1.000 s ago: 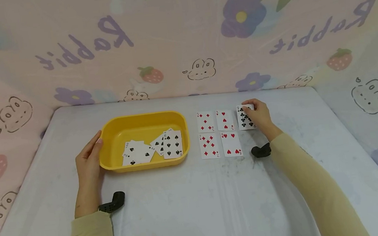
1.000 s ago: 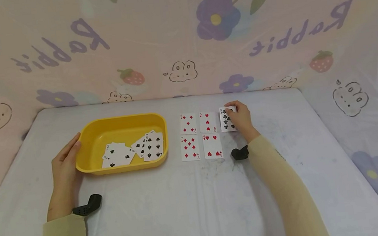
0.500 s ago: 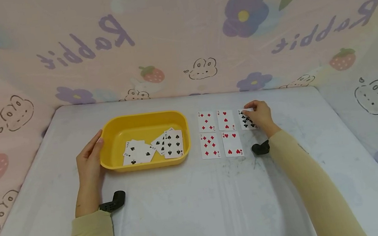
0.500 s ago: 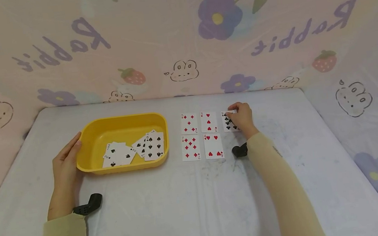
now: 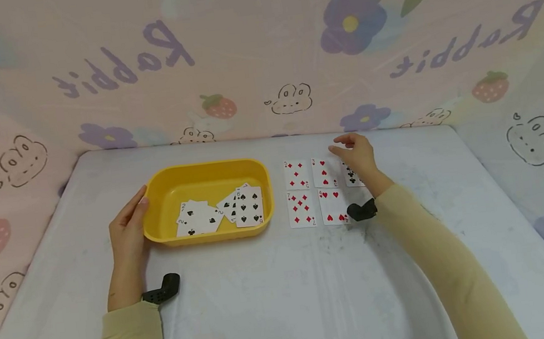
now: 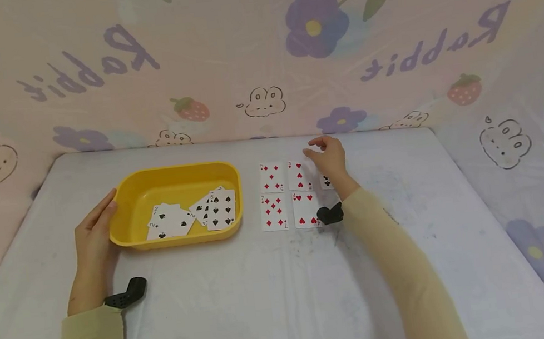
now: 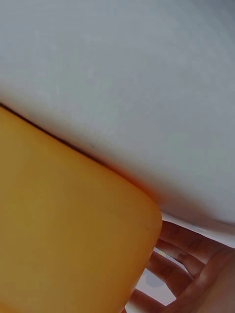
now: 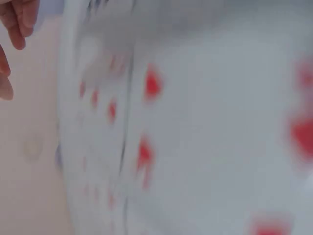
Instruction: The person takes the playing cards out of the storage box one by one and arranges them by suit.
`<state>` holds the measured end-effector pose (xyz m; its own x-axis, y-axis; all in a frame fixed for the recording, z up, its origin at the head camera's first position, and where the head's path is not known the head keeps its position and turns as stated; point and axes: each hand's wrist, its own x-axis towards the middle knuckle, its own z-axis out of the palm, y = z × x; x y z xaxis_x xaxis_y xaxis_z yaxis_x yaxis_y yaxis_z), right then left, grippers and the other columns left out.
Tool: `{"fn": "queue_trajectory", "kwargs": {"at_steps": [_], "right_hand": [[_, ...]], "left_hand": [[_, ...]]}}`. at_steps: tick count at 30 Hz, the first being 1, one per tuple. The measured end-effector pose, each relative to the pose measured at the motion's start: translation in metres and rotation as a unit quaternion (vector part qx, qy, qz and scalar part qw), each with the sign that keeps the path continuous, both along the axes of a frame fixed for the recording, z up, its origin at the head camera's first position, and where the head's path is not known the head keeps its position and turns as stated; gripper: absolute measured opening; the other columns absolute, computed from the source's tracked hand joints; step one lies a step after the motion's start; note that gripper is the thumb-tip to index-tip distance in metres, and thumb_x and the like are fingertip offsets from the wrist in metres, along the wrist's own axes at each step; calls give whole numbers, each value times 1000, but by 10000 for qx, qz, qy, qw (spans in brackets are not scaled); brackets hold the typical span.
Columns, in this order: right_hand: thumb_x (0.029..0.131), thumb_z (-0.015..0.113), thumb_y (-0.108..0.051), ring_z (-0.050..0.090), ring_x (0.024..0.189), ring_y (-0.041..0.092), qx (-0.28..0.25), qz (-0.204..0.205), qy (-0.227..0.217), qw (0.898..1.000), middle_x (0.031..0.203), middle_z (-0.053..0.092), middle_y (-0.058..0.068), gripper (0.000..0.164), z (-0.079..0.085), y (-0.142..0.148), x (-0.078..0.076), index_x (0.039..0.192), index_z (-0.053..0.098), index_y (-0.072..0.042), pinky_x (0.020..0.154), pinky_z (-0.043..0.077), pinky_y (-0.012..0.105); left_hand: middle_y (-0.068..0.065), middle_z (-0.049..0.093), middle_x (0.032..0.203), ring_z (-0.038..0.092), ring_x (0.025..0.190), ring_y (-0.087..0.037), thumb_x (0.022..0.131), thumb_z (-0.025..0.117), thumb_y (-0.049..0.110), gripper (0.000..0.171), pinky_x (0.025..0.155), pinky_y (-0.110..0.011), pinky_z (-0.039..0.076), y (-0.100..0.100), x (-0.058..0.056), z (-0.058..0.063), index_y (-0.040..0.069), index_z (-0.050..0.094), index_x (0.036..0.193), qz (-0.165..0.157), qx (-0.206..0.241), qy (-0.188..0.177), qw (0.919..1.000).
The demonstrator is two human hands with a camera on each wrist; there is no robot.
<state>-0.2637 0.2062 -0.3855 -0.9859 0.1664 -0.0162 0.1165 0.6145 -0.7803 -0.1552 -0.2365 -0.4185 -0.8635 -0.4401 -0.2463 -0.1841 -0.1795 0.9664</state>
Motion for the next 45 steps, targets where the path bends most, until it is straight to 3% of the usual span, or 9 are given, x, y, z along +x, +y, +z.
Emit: {"fn": "queue_trajectory", "kwargs": {"at_steps": [10, 17, 27, 34, 45], "right_hand": [[89, 68, -21, 52, 110, 24, -871, 596, 205, 9942, 121, 59, 14, 34, 20, -73, 11, 117, 63, -2, 86, 47, 30], [87, 70, -22, 54, 107, 23, -1245, 957, 146, 9875, 117, 62, 10, 32, 29, -124, 22, 113, 65, -5, 90, 49, 31], [87, 70, -14, 57, 99, 21, -1730, 1524, 40, 9730, 110, 64, 11, 26, 28, -181, 32, 110, 67, -2, 92, 50, 28], [87, 70, -15, 58, 100, 19, -1666, 1931, -586, 9652, 114, 64, 9, 29, 28, -218, 38, 114, 65, -4, 83, 51, 22], [83, 75, -26, 54, 111, 22, -771, 2068, -1424, 9649, 126, 60, 8, 40, 12, -263, 48, 119, 66, -11, 97, 49, 31]], "left_hand": [[12, 52, 141, 40, 136, -6, 89, 64, 41, 39, 107, -15, 37, 0, -1, 3, 31, 62, 128, -6, -37, 43, 10000], [12, 52, 141, 40, 136, -6, 91, 64, 38, 38, 107, -15, 37, -1, -2, 0, 31, 62, 128, -43, 29, 99, 9999], [12, 51, 142, 39, 137, -5, 92, 62, 35, 35, 109, -17, 35, -3, -4, 0, 30, 63, 127, -63, 63, 95, 9999], [10, 52, 142, 41, 136, -7, 91, 64, 35, 36, 107, -17, 38, -2, -3, 1, 28, 63, 127, -120, 133, 201, 9996], [9, 51, 143, 39, 137, -7, 94, 61, 36, 34, 111, -21, 35, -2, -3, 0, 31, 63, 127, -128, -292, 170, 9993]]}}
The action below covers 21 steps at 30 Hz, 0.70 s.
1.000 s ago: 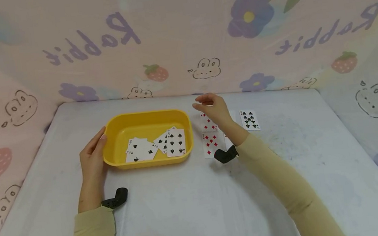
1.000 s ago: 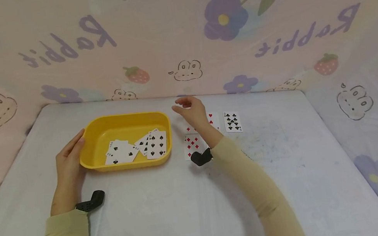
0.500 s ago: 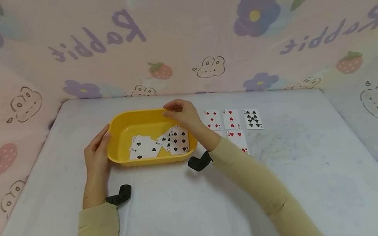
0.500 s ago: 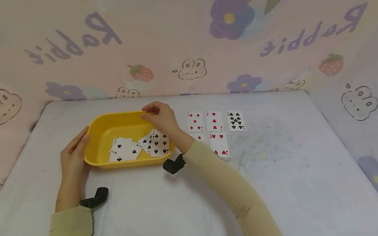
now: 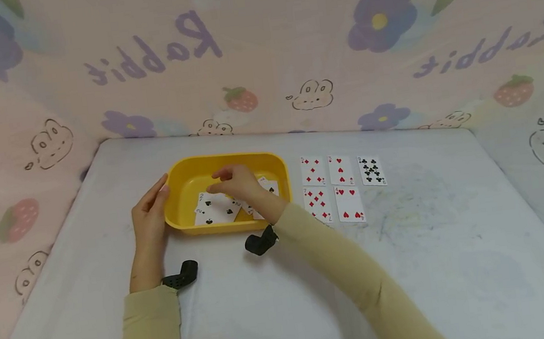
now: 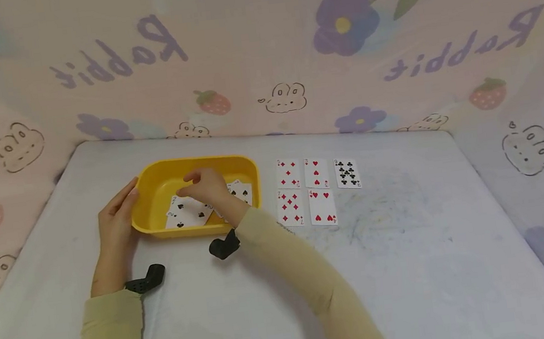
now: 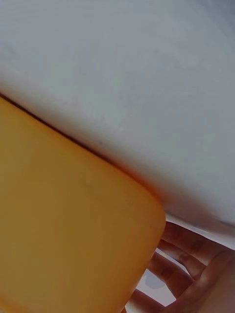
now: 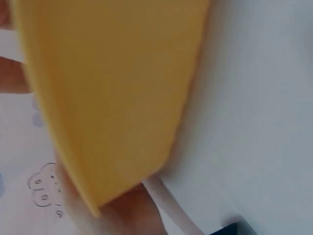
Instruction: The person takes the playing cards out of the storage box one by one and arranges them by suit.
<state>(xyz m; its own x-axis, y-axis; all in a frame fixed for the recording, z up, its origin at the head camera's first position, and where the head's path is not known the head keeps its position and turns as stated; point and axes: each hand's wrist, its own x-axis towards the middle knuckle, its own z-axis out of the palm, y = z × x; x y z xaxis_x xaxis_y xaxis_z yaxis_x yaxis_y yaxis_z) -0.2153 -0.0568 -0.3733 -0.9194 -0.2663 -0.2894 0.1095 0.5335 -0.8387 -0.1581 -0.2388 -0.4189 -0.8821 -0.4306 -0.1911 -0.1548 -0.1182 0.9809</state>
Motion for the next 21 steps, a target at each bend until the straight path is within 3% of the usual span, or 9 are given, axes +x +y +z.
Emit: {"fn": "queue_trajectory", "kwargs": {"at_steps": [4, 9, 17, 21], "right_hand": [[80, 78, -27, 51, 113, 24, 295, 152, -97, 9994, 131, 56, 9, 47, -7, -10, 3, 123, 64, -13, 100, 46, 35], [76, 81, -29, 45, 120, 29, 920, 371, 197, 9949, 130, 56, 9, 56, -14, -16, 6, 127, 62, -15, 100, 42, 36], [68, 86, -37, 38, 119, 27, 2338, 1066, 714, 9638, 138, 43, 9, 79, -19, -21, 11, 138, 53, -23, 92, 39, 36], [65, 89, -32, 36, 117, 25, 2394, 1009, 642, 9635, 136, 42, 8, 80, -19, -23, 13, 136, 53, -25, 93, 35, 35]], "left_hand": [[8, 50, 143, 40, 136, -9, 94, 60, 36, 35, 111, -23, 35, 1, 1, 1, 30, 62, 129, -30, -75, -7, 10000], [10, 50, 144, 39, 137, -8, 94, 60, 39, 35, 113, -24, 34, 1, 1, 0, 33, 62, 128, -50, -182, -126, 9997], [11, 50, 143, 40, 137, -8, 93, 60, 40, 34, 113, -26, 34, 1, 1, -1, 35, 62, 126, -19, -188, -83, 9998], [11, 51, 143, 39, 137, -7, 93, 60, 39, 33, 113, -26, 34, 1, 1, -1, 34, 63, 126, 0, -192, -39, 9998]]}}
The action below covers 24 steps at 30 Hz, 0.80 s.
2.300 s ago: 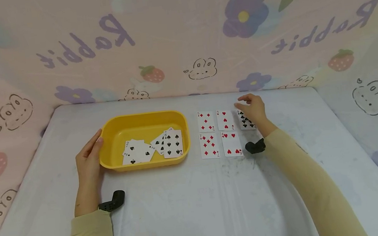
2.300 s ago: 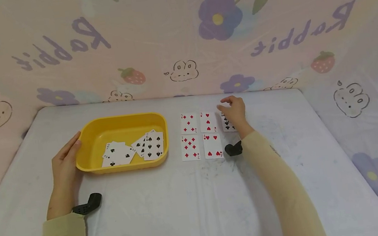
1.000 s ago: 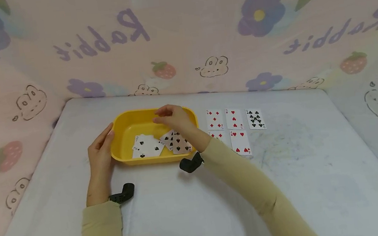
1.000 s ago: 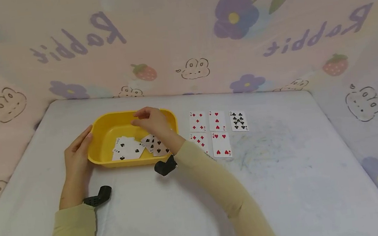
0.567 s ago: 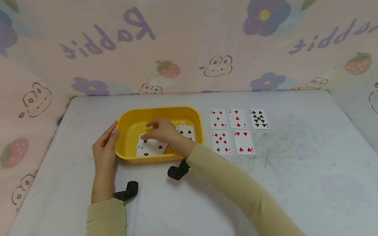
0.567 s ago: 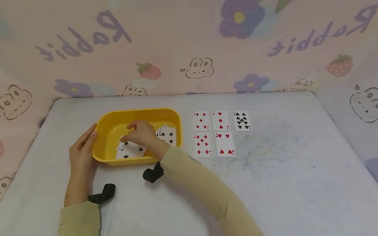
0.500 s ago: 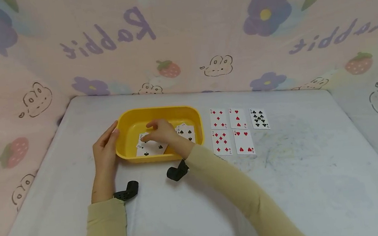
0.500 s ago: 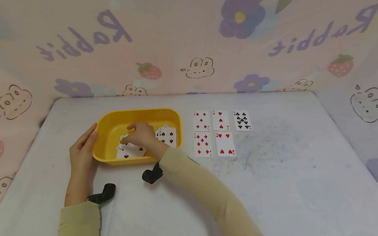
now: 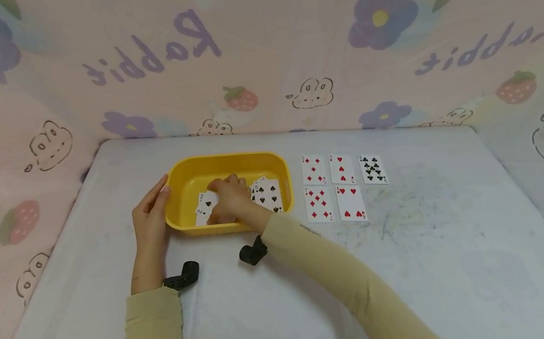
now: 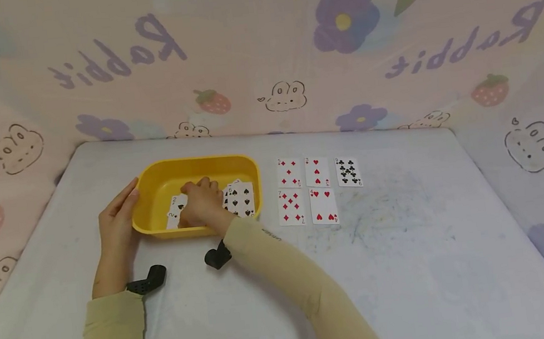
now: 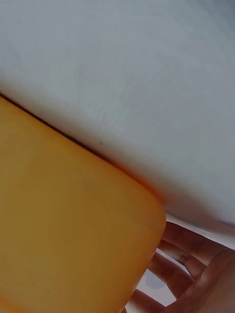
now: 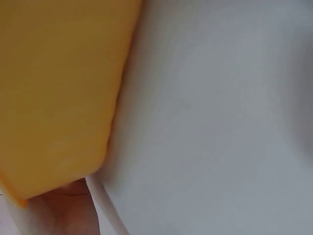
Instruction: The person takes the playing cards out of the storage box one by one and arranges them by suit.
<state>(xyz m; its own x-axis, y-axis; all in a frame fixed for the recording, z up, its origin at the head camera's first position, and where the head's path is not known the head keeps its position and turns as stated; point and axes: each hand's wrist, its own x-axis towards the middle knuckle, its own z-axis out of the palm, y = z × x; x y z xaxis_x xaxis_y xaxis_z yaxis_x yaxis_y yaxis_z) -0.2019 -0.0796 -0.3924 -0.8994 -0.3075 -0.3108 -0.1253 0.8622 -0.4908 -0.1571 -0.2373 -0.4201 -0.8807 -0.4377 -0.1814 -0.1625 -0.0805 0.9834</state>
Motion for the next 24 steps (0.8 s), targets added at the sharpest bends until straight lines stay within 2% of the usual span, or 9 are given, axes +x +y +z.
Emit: {"fn": "queue_trajectory", "kwargs": {"at_steps": [9, 14, 17, 20, 21, 22, 24], "right_hand": [[61, 90, -28, 38, 112, 24, -164, -222, -90, 9996, 125, 46, 7, 73, 1, 0, 3, 122, 51, -19, 97, 34, 38], [71, 84, -26, 47, 108, 25, -943, -344, -348, 9943, 114, 58, 5, 61, 0, 2, 1, 119, 48, -18, 97, 31, 40], [80, 78, -31, 53, 102, 22, -1615, -591, -488, 9839, 109, 62, 5, 45, -2, 5, -3, 115, 54, -16, 99, 35, 38], [87, 70, -30, 54, 87, 16, -2261, -785, -468, 9698, 99, 63, 5, 28, -3, 7, -6, 105, 62, -11, 85, 44, 26], [88, 69, -28, 53, 82, 14, -2454, -862, -472, 9644, 94, 63, 4, 24, -3, 8, -6, 102, 64, -9, 77, 45, 22], [89, 69, -26, 51, 78, 12, -2622, -917, -486, 9594, 90, 61, 3, 21, -2, 8, -6, 99, 65, -9, 67, 43, 18], [90, 68, -23, 50, 74, 11, -2911, -983, -507, 9503, 84, 60, 1, 18, 1, 10, -7, 97, 66, -7, 62, 40, 16]], "left_hand": [[11, 52, 141, 40, 136, -7, 93, 61, 38, 33, 113, -25, 33, 1, 0, 2, 35, 63, 126, 44, 49, -22, 10000], [11, 52, 141, 40, 136, -7, 93, 61, 37, 33, 112, -23, 34, 1, 1, 4, 34, 63, 126, 48, 138, -28, 9999], [11, 52, 141, 40, 136, -7, 93, 61, 37, 33, 113, -24, 34, 2, 1, 4, 34, 63, 126, 26, 116, -18, 9999], [11, 53, 141, 40, 136, -7, 93, 61, 37, 33, 113, -24, 33, 2, 1, 3, 33, 63, 126, 40, 131, 16, 9999], [10, 53, 141, 40, 136, -7, 93, 61, 36, 33, 113, -24, 33, 2, 0, 3, 33, 63, 126, 49, 135, 21, 9999], [10, 53, 141, 40, 136, -7, 93, 61, 36, 33, 113, -24, 33, 2, 0, 3, 33, 63, 126, 57, 153, 22, 9999], [10, 53, 141, 40, 136, -7, 93, 61, 36, 33, 113, -24, 33, 1, 0, 2, 32, 63, 126, 62, 147, 23, 9999]]}}
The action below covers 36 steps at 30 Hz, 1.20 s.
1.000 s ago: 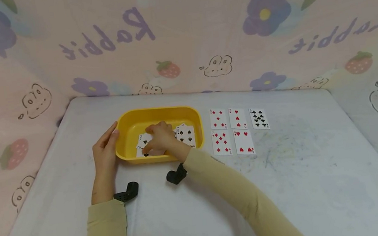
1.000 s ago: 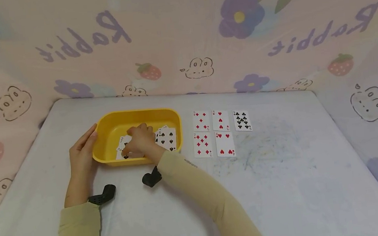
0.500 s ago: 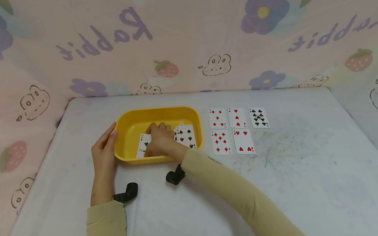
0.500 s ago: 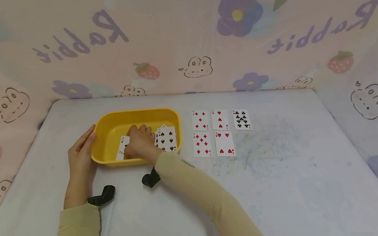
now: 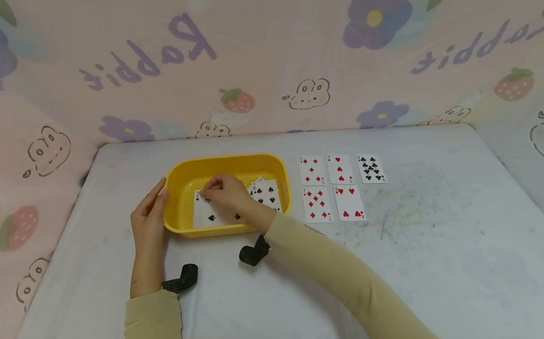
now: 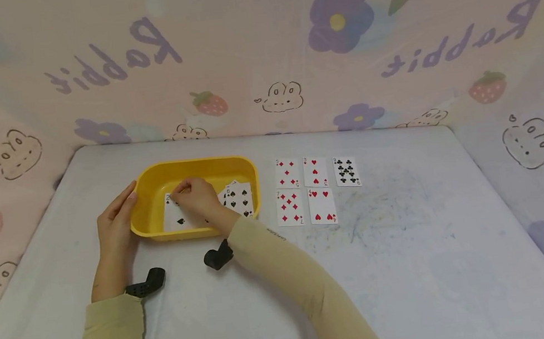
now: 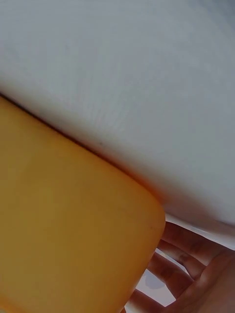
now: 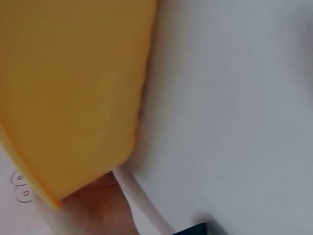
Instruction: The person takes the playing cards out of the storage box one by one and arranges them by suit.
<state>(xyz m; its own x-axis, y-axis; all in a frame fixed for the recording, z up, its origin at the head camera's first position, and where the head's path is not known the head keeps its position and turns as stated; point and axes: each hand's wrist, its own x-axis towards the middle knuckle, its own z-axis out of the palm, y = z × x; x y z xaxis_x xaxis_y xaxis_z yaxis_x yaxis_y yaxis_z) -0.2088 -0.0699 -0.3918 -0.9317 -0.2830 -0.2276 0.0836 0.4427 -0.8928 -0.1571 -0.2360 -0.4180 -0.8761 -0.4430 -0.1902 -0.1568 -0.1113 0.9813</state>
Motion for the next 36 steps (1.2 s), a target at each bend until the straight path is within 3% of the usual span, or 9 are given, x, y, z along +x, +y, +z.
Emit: {"fn": "queue_trajectory", "kwargs": {"at_steps": [9, 15, 18, 23, 27, 32, 36], "right_hand": [[93, 63, -28, 54, 84, 13, -837, -702, 147, 9939, 93, 62, 1, 21, 19, 26, -10, 105, 63, -11, 72, 45, 19], [93, 64, -24, 58, 83, 13, -1158, -928, 411, 9881, 102, 67, 7, 22, 30, 45, -17, 107, 64, -8, 69, 47, 17], [93, 64, -26, 57, 88, 14, -1015, -864, 530, 9897, 107, 68, 6, 21, 33, 56, -18, 107, 64, -9, 75, 48, 21], [94, 62, -30, 53, 110, 16, -581, -764, 663, 9932, 116, 66, 4, 22, 32, 76, -16, 107, 65, -12, 102, 43, 32], [94, 62, -29, 50, 118, 18, -457, -765, 702, 9936, 118, 65, 4, 23, 28, 93, -16, 107, 65, -10, 110, 37, 35], [93, 63, -27, 50, 114, 18, -356, -748, 799, 9934, 116, 65, 5, 23, 25, 117, -13, 108, 66, -9, 106, 39, 33], [93, 65, -27, 49, 104, 18, -193, -796, 948, 9921, 114, 65, 5, 23, 24, 138, -11, 107, 67, -10, 88, 42, 27]], "left_hand": [[11, 53, 141, 39, 137, -6, 92, 63, 39, 35, 113, -23, 32, 2, 1, -1, 33, 63, 126, -74, -4, -39, 10000], [10, 53, 141, 39, 137, -6, 92, 63, 36, 36, 112, -19, 33, -1, 2, 1, 30, 63, 127, -44, 101, -41, 9999], [10, 53, 141, 40, 136, -6, 92, 64, 36, 36, 110, -18, 34, -1, 3, 1, 30, 63, 127, -4, 161, -58, 9999], [10, 52, 142, 39, 136, -6, 91, 64, 37, 37, 109, -16, 35, -2, 4, 0, 30, 63, 127, 47, 272, -97, 9996], [11, 51, 143, 38, 137, -6, 91, 64, 37, 38, 110, -17, 34, -3, 4, 2, 30, 62, 128, 27, 352, -145, 9993], [11, 51, 142, 38, 137, -5, 92, 63, 37, 37, 110, -16, 34, -2, 4, 3, 30, 62, 128, 42, 282, -184, 9994], [11, 52, 141, 39, 136, -5, 91, 64, 35, 38, 108, -15, 35, 0, 3, 3, 28, 63, 128, 37, 408, -74, 9991]]}}
